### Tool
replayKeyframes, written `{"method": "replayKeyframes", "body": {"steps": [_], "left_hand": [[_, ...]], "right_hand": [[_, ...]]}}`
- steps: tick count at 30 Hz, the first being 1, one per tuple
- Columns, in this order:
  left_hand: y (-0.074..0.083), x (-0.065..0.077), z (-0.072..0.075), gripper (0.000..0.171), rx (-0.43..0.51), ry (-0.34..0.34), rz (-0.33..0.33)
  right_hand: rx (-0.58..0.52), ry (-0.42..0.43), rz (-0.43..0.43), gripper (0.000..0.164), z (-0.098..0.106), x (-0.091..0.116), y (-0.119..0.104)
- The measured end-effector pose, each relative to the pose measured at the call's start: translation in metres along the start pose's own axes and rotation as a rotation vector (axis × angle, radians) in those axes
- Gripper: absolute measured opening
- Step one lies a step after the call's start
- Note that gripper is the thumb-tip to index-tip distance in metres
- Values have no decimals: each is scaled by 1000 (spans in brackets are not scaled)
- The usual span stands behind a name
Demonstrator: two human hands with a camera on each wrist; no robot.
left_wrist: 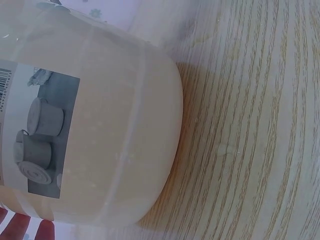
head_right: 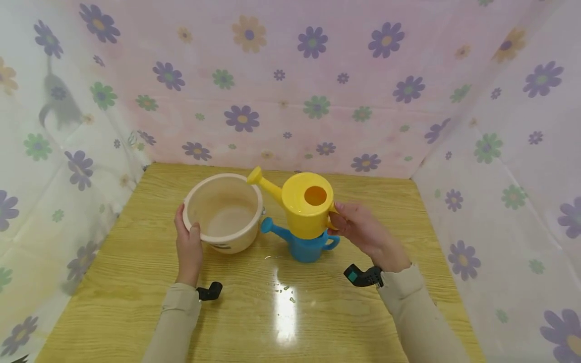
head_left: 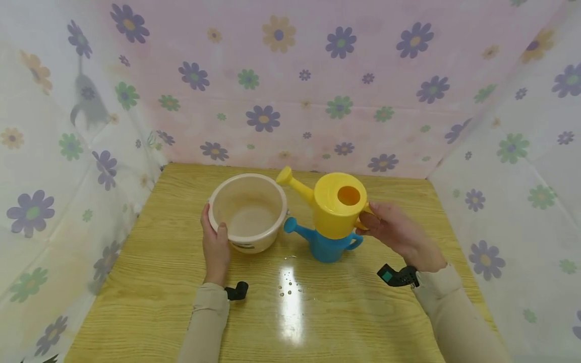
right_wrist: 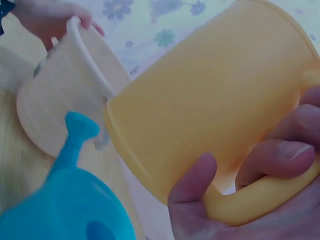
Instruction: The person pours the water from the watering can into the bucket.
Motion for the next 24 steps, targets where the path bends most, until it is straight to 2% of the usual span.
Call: {"method": "replayKeyframes", "body": {"steps": [10, 17, 24], "left_hand": [[0, 1, -1, 56, -3, 1, 0], [1, 0, -2, 57, 6, -2, -23], [-2, -1, -2, 56, 4, 0, -7]], "right_hand": [[-50, -36, 5, 37, -28, 10, 18], [-53, -44, -62, 36, -33, 15, 37], [-23, -57, -65, 38, -37, 18, 47]]}}
Point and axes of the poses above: each hand's wrist, its own x-axis away from the middle knuckle, its own z-axis out of the back of the hand, y = z × x, the point moved 8 cm from there along -x, towards the middle knuckle, and after that the axes turned 15 degrees about z, right-handed, at the moved point
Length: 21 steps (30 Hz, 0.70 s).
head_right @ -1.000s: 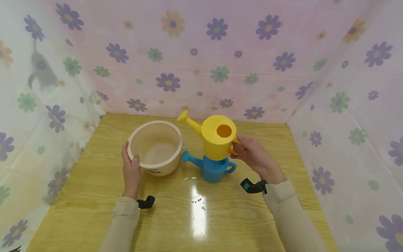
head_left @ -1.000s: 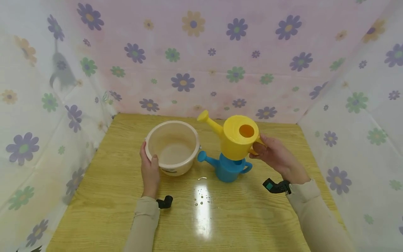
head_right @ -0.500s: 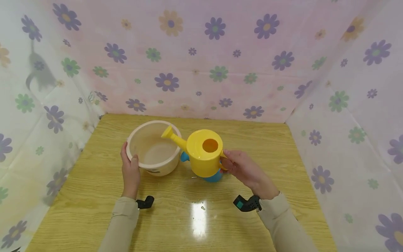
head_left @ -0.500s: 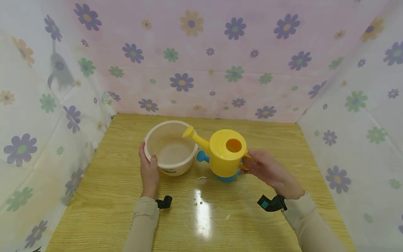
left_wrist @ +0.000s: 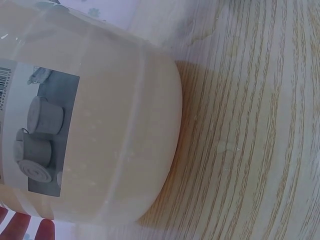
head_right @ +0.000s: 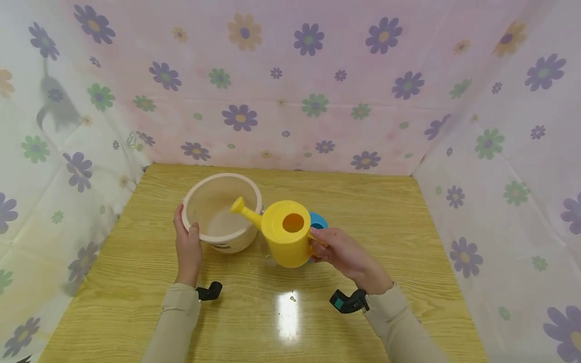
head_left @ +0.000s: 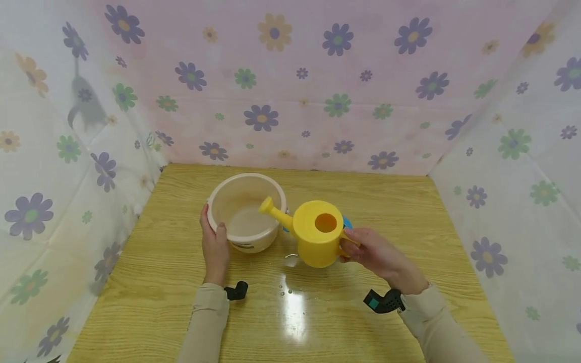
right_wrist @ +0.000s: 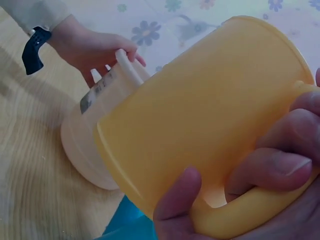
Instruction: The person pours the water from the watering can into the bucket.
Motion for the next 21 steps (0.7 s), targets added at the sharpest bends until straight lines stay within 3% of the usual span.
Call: {"method": "replayKeyframes", "body": {"steps": [7, 14, 16, 21], "left_hand": [[10, 7, 1, 59, 6, -33, 19], [31, 22, 3, 58, 8, -33, 31], [31, 22, 4, 58, 7, -32, 30], [11, 7, 2, 58, 3, -7, 16]], "right_hand": [[32, 84, -88, 39, -4, 4, 19], [93, 94, -56, 40, -14, 3, 29], [77, 106, -60, 40, -17, 3, 32], [13, 123, -69, 40, -22, 5, 38]]}}
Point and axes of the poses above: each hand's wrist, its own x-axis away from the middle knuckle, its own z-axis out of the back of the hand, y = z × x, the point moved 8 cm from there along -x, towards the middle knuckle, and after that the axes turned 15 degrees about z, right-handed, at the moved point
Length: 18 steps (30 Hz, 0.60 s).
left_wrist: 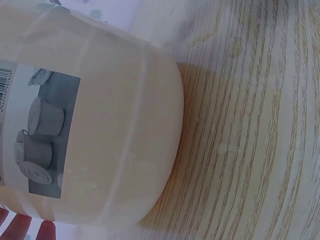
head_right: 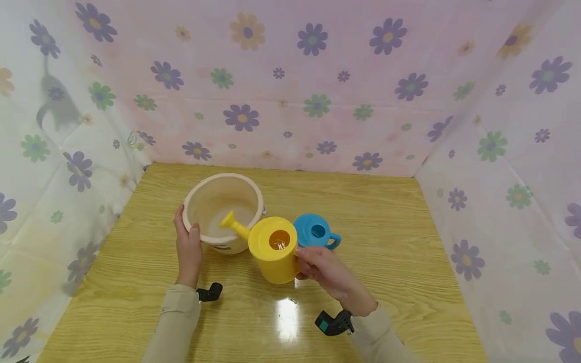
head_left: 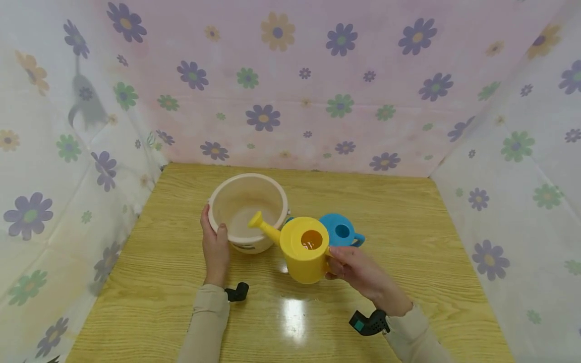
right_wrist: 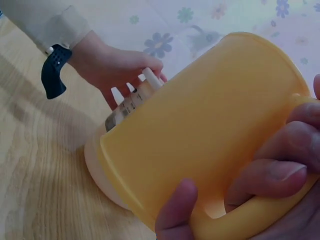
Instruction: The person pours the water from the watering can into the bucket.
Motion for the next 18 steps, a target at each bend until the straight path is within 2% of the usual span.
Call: {"method": "replayKeyframes", "body": {"steps": [2, 7, 13, 18], "left_hand": [[-8, -5, -2, 58, -7, 7, -5], [-10, -5, 1, 58, -14, 27, 8], [-10, -7, 1, 59, -10, 28, 6], [-12, -8, -1, 59, -4, 20, 16]], "right_hand": [[-7, 10, 8, 37, -1, 2, 0], [83, 70, 45, 21, -6, 8, 1], [92, 151, 62, 20, -10, 12, 3], [134, 197, 53, 18, 0, 14, 3]]}}
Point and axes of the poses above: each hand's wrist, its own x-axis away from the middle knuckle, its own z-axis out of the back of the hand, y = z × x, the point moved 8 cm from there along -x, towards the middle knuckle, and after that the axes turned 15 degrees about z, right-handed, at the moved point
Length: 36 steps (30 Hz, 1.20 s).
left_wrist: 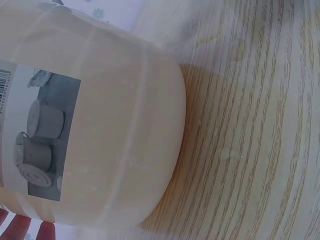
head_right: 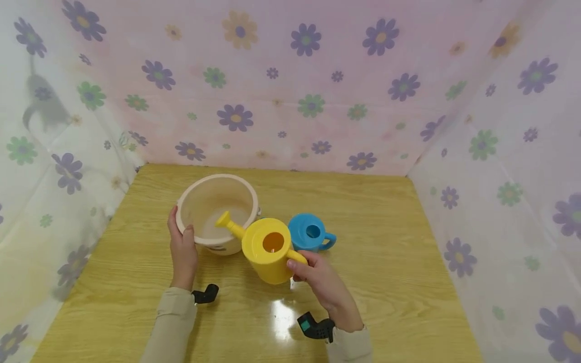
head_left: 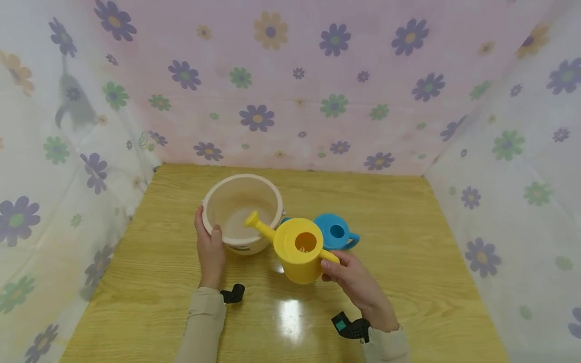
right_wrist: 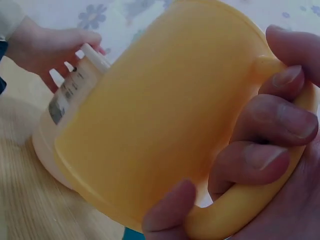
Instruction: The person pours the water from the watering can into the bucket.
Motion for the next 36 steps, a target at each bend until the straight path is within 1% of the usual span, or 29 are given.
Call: {"method": "replayKeyframes", "body": {"steps": [4, 8, 12, 14, 20, 23, 25, 28, 32, 36], "left_hand": [[0, -2, 0, 59, 2, -12, -1], [1, -2, 1, 59, 14, -3, -2], [2, -1, -1, 59, 33, -18, 0], [1, 0, -2, 59, 36, -19, 1], [1, 1, 0, 59, 31, -10, -7], [0, 1, 1, 59, 20, -10, -8], [0, 2, 1, 59, 14, -11, -1], [-2, 4, -1, 59, 3, -18, 9], [-2, 5, -2, 58, 4, -21, 9], [1, 4, 2, 58, 8, 2, -9]], "right_hand": [[-9, 25, 3, 18, 8, -1, 1], [-36, 24, 28, 19, 13, -3, 0], [-42, 39, 28, 22, 21, -4, -1], [-21, 28, 21, 22, 23, -5, -3], [124, -15, -16, 19, 34, -6, -7], [161, -28, -23, 23, 37, -5, -7], [158, -50, -23, 25, 38, -4, -7], [122, -84, -10, 24, 38, -2, -7], [87, -136, 49, 25, 38, -3, -10], [99, -164, 96, 24, 38, -8, -15]]}}
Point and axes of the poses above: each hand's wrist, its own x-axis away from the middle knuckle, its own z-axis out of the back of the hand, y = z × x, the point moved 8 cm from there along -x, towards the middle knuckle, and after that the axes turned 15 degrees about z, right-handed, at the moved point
